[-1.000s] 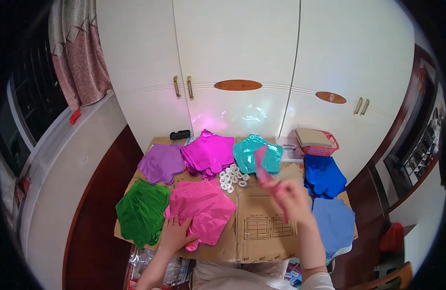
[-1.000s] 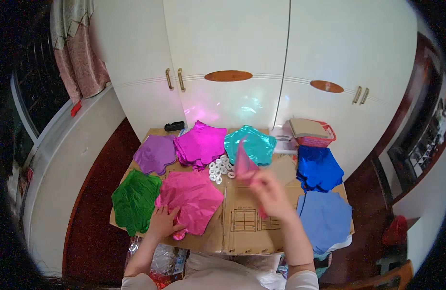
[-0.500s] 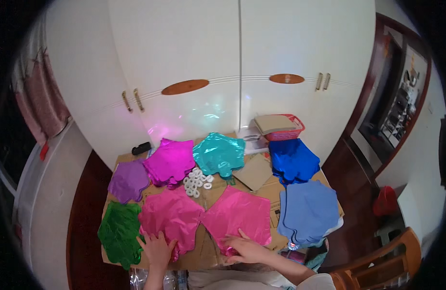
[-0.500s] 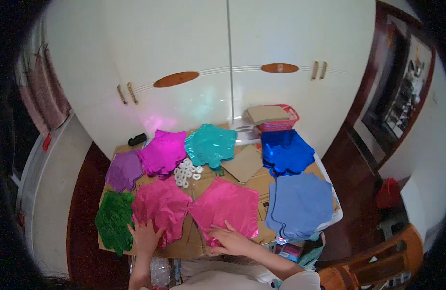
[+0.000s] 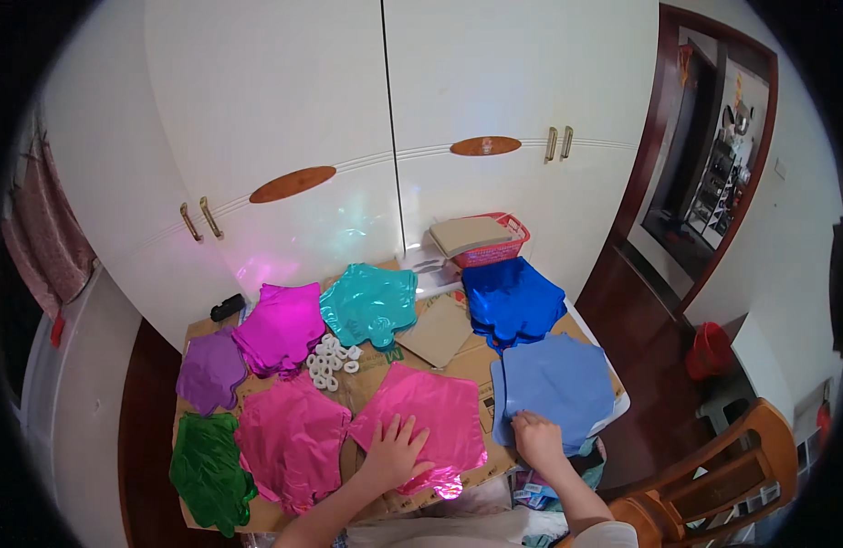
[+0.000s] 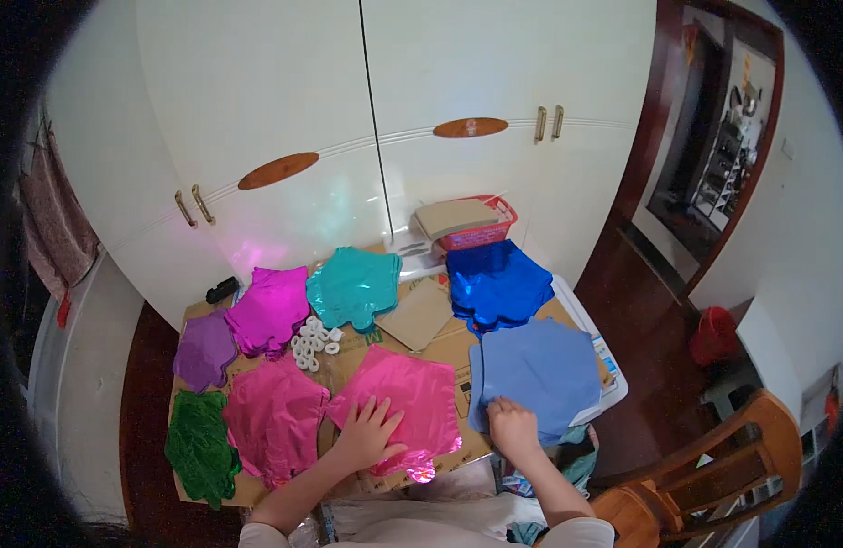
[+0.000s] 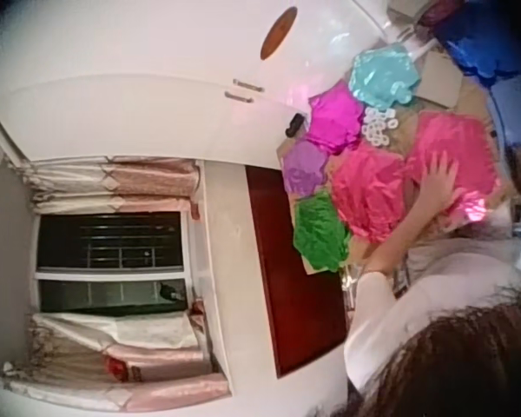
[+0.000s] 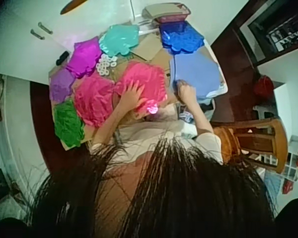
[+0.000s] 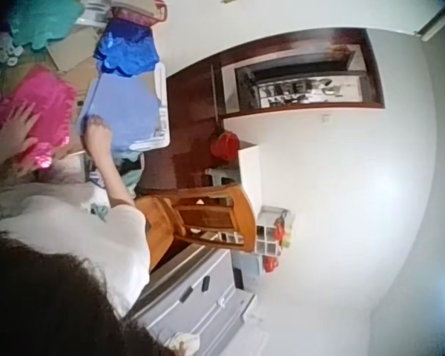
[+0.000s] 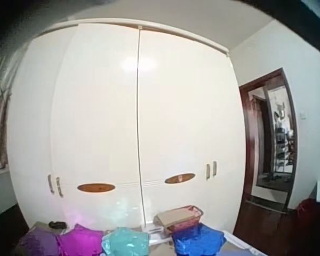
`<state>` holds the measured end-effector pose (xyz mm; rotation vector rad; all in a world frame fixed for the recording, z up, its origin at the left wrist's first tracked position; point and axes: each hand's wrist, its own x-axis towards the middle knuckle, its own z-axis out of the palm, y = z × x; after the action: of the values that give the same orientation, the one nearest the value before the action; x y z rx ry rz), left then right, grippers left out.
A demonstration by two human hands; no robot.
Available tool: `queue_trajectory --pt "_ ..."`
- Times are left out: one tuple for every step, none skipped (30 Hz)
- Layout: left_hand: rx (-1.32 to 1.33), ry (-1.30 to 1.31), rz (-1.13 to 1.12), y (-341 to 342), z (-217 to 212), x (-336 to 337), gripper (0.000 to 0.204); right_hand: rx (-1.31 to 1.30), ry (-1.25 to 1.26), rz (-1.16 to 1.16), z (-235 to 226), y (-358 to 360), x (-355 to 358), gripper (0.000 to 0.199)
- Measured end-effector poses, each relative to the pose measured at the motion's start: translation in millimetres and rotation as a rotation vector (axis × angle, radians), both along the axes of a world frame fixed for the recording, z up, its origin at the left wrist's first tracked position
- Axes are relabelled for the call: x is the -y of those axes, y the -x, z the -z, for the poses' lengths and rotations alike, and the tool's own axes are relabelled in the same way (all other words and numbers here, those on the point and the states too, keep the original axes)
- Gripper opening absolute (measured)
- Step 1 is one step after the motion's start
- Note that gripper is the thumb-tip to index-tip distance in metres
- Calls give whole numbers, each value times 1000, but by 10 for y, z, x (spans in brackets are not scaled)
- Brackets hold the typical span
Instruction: Folding various colored fabric items and placing them into individual plastic packages.
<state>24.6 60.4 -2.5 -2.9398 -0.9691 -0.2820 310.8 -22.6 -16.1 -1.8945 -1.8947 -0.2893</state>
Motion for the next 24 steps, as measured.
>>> queue_trajectory --pt "-27 -19 -1 -40 2 -48 64 -21 56 46 -78 43 16 13" --pt "-38 -29 -8 -77 -5 -87 64 -42 112 91 -141 78 27 12" --pt "-50 -39 -16 -116 -19 -128 64 -63 169 135 -170 85 25 11" --pt "-61 -48 -24 -160 -37 -172 65 -106 106 148 -120 58 17 12" --pt "-44 -45 -28 -210 -34 -233 63 -148 43 161 -22 15 13 13" --pt "-27 -46 -31 -267 -26 -313 61 -191 -24 174 26 -23 9 14" --pt "-12 -42 -34 -323 -23 -388 59 -258 -21 184 20 -48 7 15" --pt "11 -85 -37 -386 -38 -472 54 -326 -19 195 5 -73 -1 15" --pt "35 -127 -34 -474 -75 -572 49 -393 -17 211 -8 -110 2 16" --pt "58 -168 -38 -535 -118 -671 44 -505 29 231 -37 -140 -15 16" --pt "103 -250 -26 -601 -168 -788 37 -617 76 252 -71 -175 -35 16" --pt "151 -332 -8 -683 -216 -921 31 -727 120 278 -88 -216 -30 16" --pt "198 -416 7 -743 -238 -1035 26 -867 130 251 -34 -276 -33 15" --pt "170 -413 46 -783 -210 -1159 21 -1005 139 222 48 -354 -58 14" --pt "143 -411 85 -804 -162 -1300 17 -1142 148 192 123 -416 -78 14" --pt "115 -404 122 -811 -95 -1411 13 -1289 147 178 139 -444 -98 12" --pt "116 -411 125 -824 -46 -1475 10 -1433 141 167 132 -485 -106 11" --pt "117 -418 128 -823 5 -1526 8 -1576 133 153 113 -524 -110 10" --pt "116 -423 134 -835 20 -1546 6 -1630 98 182 80 -568 -92 9" --pt "105 -419 126 -847 36 -1563 7 -1682 63 210 26 -629 -73 8" --pt "94 -416 116 -858 52 -1578 7 -1735 28 237 -21 -703 -63 8" --pt "81 -409 106 -875 54 -1573 8 -1785 19 211 -66 -803 -36 9" --pt "122 -410 105 -901 57 -1566 8 -1816 -99 255 -100 -859 -55 10" --pt "161 -410 103 -931 62 -1552 8 -1844 -219 298 -139 -907 -89 11"
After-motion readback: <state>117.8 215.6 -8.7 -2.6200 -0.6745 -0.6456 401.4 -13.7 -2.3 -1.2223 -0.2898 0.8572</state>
